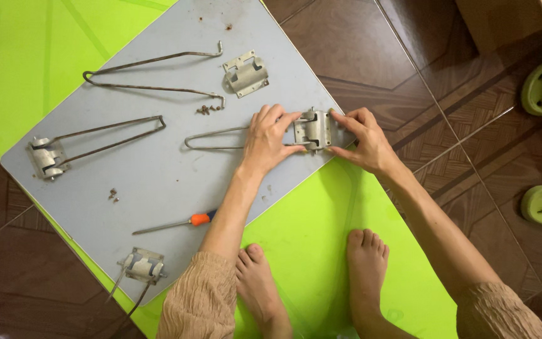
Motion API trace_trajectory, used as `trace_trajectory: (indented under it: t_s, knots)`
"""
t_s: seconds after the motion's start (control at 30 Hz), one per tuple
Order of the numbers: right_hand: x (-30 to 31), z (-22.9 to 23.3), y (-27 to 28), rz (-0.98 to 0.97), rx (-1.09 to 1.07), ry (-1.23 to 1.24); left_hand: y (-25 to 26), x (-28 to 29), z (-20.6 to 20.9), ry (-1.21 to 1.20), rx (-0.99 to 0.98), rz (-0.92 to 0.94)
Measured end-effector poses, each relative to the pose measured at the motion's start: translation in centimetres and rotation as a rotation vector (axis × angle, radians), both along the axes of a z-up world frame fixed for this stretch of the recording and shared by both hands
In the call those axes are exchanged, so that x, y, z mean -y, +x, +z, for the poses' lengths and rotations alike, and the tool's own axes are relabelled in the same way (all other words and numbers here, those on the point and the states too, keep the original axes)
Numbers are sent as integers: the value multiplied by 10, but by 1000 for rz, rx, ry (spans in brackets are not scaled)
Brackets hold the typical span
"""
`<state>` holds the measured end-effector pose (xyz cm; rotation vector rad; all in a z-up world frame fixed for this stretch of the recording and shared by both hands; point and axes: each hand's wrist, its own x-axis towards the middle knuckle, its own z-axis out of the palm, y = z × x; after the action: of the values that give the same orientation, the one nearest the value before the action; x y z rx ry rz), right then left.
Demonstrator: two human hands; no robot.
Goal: The person assembles metal furniture hardware components on a green mat. They use a screwdriver to attach metal rods to small metal brackets, handling screws and parts one at a time.
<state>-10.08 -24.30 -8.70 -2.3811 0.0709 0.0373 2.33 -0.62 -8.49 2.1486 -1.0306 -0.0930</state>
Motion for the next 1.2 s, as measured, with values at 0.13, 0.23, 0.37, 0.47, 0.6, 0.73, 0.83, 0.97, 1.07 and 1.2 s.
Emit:
trace_trajectory:
  t_s: [0.13,0.23,0.37,0.47,0.6,0.73,0.83,0.97,1.07,1.2]
  knots:
    - [2,-1,4,-6,-32,14,6,-6,6,39,-9,13]
    - [5,-3,5,-10,-44,9,11,-13,9,111,39,28]
    - [7,-5,8,-1,-10,33,10,-20,7,101,20,67]
    - [7,-5,8,3,-14,33,7,-20,3,85,8,87]
    - [6,-3,8,-20,-50,32,7,-20,-1,63,24,91]
    - [5,0,8,-16,-58,31,7,-19,-2,55,23,93]
    - [4,0,10,-20,-72,40,8,-20,-2,59,14,96]
    - [6,-2,9,-16,-74,38,7,-19,-3,53,15,92]
    - [6,-4,9,-10,-53,41,8,-19,-4,54,11,95]
    - [7,-4,8,2,-31,23,9,-19,-5,68,21,95]
